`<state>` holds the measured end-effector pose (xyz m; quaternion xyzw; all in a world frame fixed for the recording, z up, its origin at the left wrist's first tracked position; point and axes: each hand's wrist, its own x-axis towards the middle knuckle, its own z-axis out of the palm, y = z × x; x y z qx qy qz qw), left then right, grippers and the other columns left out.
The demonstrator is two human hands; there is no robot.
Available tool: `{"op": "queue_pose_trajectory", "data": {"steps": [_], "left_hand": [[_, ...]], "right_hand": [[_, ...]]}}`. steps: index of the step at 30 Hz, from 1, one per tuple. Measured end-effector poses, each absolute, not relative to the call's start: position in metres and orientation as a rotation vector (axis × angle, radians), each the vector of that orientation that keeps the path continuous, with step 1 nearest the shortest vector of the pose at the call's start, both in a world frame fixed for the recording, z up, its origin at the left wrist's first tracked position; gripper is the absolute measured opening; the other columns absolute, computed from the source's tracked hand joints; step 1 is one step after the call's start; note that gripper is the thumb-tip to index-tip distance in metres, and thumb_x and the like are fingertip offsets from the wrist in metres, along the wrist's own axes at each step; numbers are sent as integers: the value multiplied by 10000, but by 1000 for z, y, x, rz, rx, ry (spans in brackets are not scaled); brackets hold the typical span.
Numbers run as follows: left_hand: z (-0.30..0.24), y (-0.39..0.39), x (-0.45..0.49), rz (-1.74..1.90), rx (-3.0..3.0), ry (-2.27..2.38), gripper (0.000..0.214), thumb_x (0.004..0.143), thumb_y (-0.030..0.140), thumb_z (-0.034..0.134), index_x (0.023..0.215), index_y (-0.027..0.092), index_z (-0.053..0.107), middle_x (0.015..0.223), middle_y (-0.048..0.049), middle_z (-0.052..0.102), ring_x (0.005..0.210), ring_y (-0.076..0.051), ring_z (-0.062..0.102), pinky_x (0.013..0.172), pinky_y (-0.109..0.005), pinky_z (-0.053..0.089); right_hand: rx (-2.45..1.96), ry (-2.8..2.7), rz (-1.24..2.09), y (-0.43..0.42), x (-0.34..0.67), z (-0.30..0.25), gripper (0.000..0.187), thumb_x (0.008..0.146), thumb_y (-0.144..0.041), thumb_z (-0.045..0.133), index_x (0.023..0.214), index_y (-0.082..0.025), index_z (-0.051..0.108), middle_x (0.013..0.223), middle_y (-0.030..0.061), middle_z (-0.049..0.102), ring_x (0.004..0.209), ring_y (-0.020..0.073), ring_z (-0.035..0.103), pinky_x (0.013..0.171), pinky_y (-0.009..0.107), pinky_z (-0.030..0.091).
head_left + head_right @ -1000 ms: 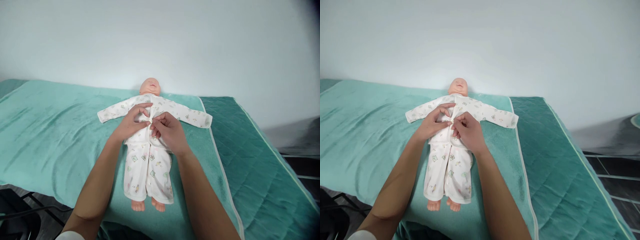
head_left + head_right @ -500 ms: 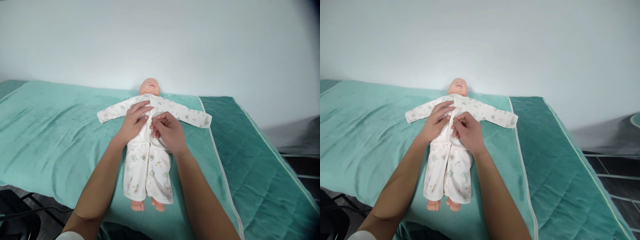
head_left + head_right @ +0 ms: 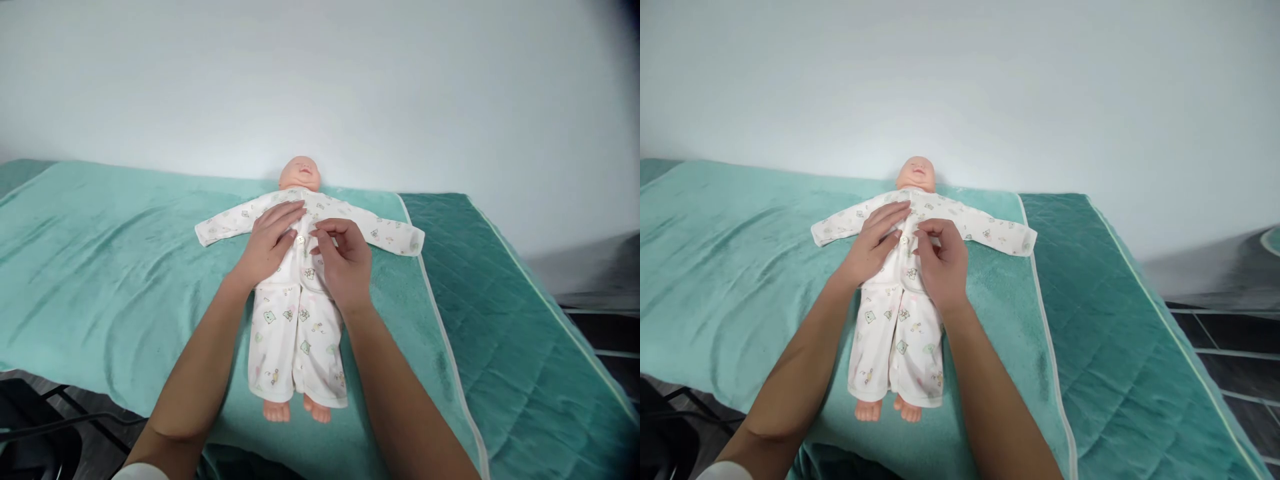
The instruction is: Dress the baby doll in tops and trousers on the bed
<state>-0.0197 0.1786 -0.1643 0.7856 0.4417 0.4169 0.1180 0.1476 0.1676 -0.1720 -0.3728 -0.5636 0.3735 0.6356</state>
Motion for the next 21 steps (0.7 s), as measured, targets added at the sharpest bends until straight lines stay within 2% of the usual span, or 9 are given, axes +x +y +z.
{"op": "queue_pose_trajectory", "data": {"steps": [4,9,15,21], "left_hand": [[-163,178,-19,1200,2287,1287,396,1051,376,420,1394,298,602,1498,-28,597,1481,-231,432,1273,-489,308],[-163,183,-18,1272,2299,1314,411,1057,389,388,1376,257,610,1450,-62,629,1427,-225,488,1244,-469,354],[-163,216,-21,1204,2338,1337,479,1047,353,337,1470,242,532,1536,-71,556,1490,-240,438,1264,-476,328],[-162,226,-22,1087,2293,1499,551,947,194,371,1466,255,547,1528,-32,566,1465,-253,450,1253,-491,346]], "right_hand": [[-856,-1440,618,171,151,-176,89,959,-269,593,1017,-241,653,1215,66,646,1151,201,632,931,370,576],[-972,-1684,469,177,153,-181,313,983,-336,569,1284,-267,616,1429,73,599,1365,242,518,1192,506,409],[-1079,-1828,506,197,151,-182,482,1033,-472,454,1456,-260,542,1568,75,486,1489,255,398,1270,515,297],[-1107,-1892,523,218,149,-177,545,1034,-544,414,1458,-231,551,1563,93,492,1476,265,416,1259,516,305]]}}
